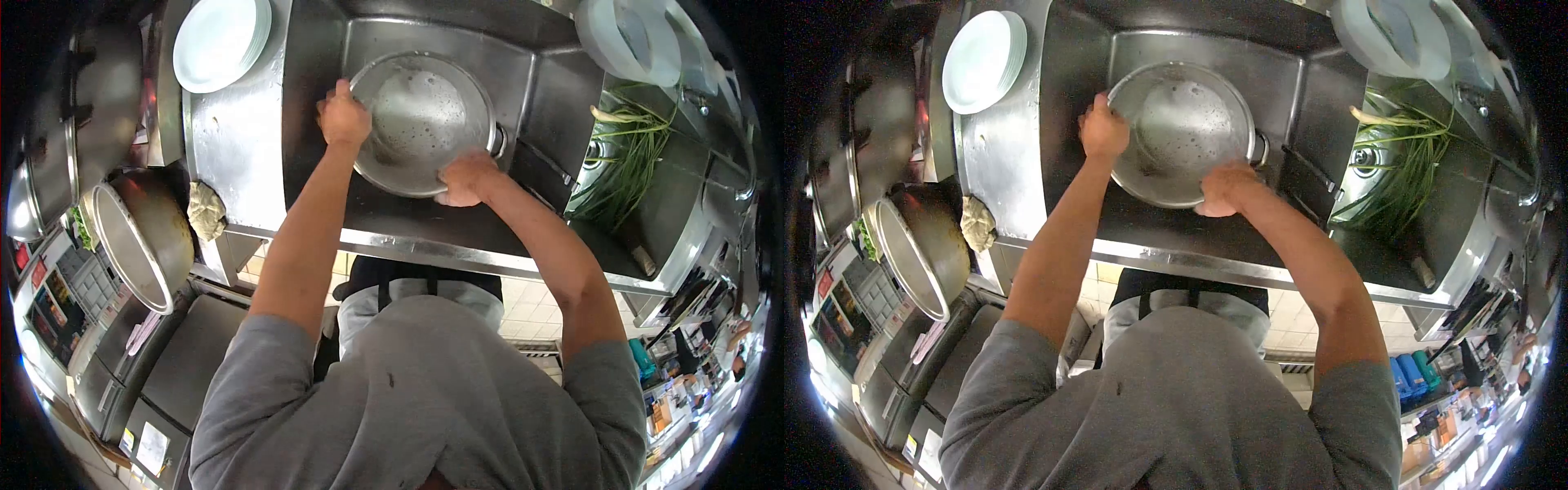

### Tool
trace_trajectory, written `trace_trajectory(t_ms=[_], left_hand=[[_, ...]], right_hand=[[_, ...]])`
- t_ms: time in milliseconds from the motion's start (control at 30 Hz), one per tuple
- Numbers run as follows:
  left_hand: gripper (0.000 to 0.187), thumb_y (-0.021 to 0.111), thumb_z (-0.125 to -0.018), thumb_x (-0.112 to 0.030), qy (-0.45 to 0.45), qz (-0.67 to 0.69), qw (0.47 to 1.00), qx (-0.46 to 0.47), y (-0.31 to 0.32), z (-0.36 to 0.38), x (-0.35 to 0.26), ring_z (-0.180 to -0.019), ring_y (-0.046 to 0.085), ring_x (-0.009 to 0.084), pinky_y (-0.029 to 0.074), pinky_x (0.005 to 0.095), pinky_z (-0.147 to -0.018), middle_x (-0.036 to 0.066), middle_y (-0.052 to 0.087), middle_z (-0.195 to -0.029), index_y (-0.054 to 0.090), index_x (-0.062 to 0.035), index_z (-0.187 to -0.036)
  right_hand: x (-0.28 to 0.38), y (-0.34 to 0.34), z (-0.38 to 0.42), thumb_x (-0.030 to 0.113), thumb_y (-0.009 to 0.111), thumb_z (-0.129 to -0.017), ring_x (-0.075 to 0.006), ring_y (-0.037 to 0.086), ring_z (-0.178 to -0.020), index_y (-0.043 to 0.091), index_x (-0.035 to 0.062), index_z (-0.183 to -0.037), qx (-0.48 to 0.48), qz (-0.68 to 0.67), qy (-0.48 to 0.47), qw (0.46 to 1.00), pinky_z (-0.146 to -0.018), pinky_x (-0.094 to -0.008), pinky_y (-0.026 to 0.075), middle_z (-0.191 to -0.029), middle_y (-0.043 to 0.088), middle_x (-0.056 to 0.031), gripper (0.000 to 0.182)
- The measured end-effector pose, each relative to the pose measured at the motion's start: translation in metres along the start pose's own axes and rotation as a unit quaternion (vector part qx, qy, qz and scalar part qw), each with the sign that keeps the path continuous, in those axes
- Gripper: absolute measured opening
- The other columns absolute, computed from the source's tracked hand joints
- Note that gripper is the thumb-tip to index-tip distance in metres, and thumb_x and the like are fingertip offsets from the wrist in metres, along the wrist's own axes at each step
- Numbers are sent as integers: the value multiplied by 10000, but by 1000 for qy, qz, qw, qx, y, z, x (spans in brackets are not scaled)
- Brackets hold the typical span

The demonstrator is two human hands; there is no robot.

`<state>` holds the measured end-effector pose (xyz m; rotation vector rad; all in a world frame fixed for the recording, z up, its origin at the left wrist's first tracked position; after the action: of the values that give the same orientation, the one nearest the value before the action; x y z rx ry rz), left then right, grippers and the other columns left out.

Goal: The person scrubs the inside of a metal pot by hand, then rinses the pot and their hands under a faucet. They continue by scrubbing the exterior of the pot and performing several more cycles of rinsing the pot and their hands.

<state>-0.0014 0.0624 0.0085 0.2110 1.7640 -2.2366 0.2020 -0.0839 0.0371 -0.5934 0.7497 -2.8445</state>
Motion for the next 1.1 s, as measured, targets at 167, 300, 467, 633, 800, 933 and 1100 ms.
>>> trace_trajectory(t_ms=[167,300,467,633,800,933,1100], left_hand=[[379,667,-900,-219,32,-43,996,78,19,15,-3,-1087,615,441,515,492,-948,192,640,-1154,612,-77,-1247],[344,644,-929,-223,25,-47,995,89,13,20,-13,-1123,607,409,523,481,-959,184,630,-1193,621,-84,-1244],[311,611,-955,-210,-14,-61,992,105,11,24,-4,-1154,591,391,531,472,-962,177,615,-1229,618,-92,-1242],[334,606,-957,-199,0,-59,994,91,13,24,-8,-1159,596,380,536,472,-956,176,616,-1228,601,-97,-1275],[361,607,-955,-204,-3,-62,992,109,17,27,0,-1161,595,378,537,473,-952,169,614,-1235,595,-113,-1304],[383,631,-929,-210,20,-65,993,101,22,27,-5,-1143,601,387,530,475,-949,178,618,-1217,598,-108,-1297],[403,655,-906,-210,24,-67,994,83,22,30,-8,-1107,614,395,530,476,-933,189,628,-1183,603,-95,-1288]], right_hand=[[4,52,-20,218,506,-928,-377,600,-1229,685,61,-1238,101,-64,-3,993,-1068,-497,447,-1281,647,-221,390],[77,60,-85,204,526,-948,-439,653,-1084,633,26,-1279,-216,-411,-110,879,-952,-513,511,-1167,670,-281,391],[13,84,-51,154,536,-954,-361,617,-1203,610,10,-1333,-6,-231,-110,967,-1074,-448,448,-1352,615,-212,412],[44,79,-95,315,538,-944,-321,637,-1174,652,73,-1306,116,-112,-48,986,-1050,-436,460,-1345,634,-173,451],[-8,85,-84,279,541,-965,-326,585,-1254,601,69,-1375,13,-211,18,977,-1086,-443,435,-1389,601,-156,464],[-36,137,-141,302,530,-969,-335,556,-1299,646,83,-1327,-33,-16,152,988,-1108,-450,419,-1409,590,-151,435],[48,60,-172,295,555,-967,-326,568,-1287,687,105,-1284,-85,-453,111,881,-1122,-495,385,-1351,638,-114,393]])
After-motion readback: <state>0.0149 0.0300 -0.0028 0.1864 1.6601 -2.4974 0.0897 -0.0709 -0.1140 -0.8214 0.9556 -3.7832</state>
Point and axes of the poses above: each hand's wrist, its own z-axis away from the middle knuckle, its own y-axis out of the palm, x = y × z, the point moved 5 cm from there along -z, towards the middle knuckle
